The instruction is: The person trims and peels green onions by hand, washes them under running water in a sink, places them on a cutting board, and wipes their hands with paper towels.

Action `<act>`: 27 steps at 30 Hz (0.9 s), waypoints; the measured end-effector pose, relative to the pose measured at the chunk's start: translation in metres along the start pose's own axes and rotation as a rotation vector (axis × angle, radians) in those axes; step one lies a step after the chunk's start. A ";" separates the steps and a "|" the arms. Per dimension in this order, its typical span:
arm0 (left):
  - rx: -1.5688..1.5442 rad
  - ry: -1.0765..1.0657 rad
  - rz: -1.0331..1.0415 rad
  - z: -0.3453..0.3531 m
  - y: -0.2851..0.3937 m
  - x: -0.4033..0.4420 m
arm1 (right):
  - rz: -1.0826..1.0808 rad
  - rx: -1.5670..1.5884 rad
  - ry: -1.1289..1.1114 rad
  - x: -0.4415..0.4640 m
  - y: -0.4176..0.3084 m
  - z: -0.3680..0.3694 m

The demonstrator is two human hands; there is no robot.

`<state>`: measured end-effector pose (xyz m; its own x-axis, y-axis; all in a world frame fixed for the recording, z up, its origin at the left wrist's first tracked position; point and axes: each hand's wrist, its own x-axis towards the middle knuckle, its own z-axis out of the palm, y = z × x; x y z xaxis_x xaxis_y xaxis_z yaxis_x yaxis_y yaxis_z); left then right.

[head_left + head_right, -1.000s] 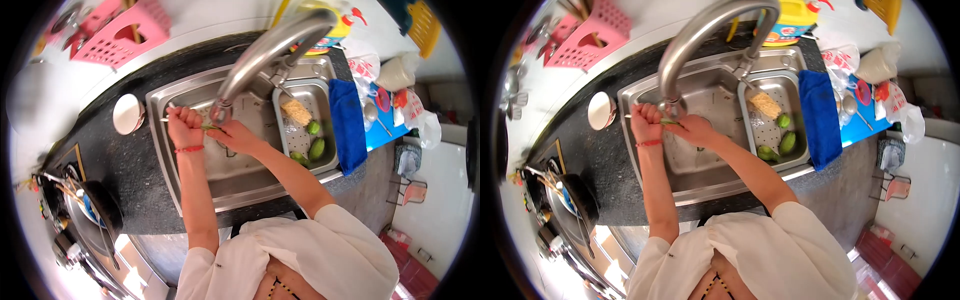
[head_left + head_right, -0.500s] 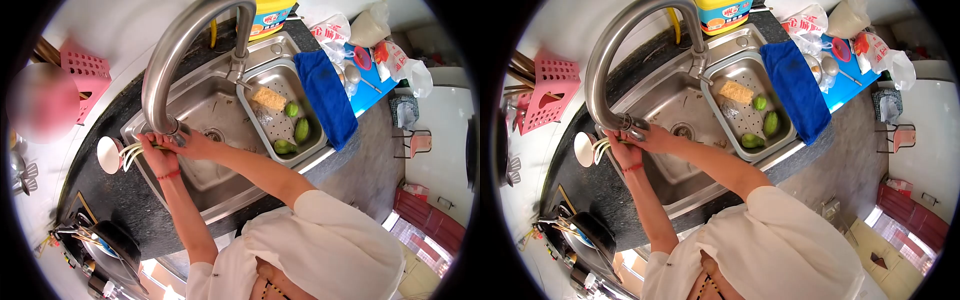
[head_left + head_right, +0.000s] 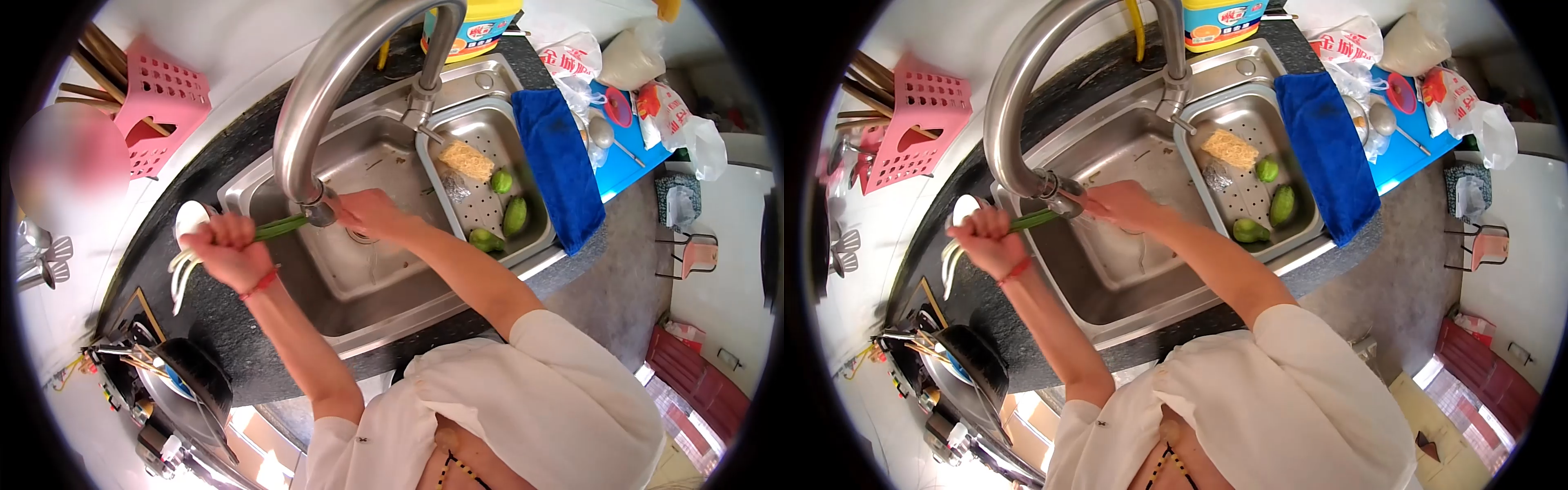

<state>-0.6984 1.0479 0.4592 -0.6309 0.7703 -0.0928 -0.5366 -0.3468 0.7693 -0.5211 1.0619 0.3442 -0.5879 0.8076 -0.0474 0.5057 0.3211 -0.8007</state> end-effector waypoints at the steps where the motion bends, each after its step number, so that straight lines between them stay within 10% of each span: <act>1: 0.010 0.026 -0.013 0.002 0.010 0.002 | -0.011 0.071 0.012 -0.003 0.003 0.000; 9: -0.009 -0.169 0.229 -0.017 0.063 0.008 | -0.194 0.126 0.233 -0.011 0.029 0.008; 13: -0.050 -0.253 0.085 -0.005 0.116 0.014 | 0.046 0.037 0.202 -0.028 0.059 0.003; 16: -0.068 -0.479 -0.053 0.003 0.083 0.010 | 0.108 0.061 0.253 -0.020 0.052 0.001; 20: 0.026 0.000 -0.324 0.014 0.000 -0.012 | 0.022 0.461 0.293 -0.001 0.007 -0.013; 27: 0.249 0.025 -0.425 -0.004 -0.120 -0.060 | 0.355 0.612 0.232 -0.015 -0.029 -0.005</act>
<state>-0.5988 1.0414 0.3695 -0.4000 0.8017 -0.4441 -0.6015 0.1360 0.7872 -0.5236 1.0433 0.3708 -0.2720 0.9169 -0.2921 0.1585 -0.2567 -0.9534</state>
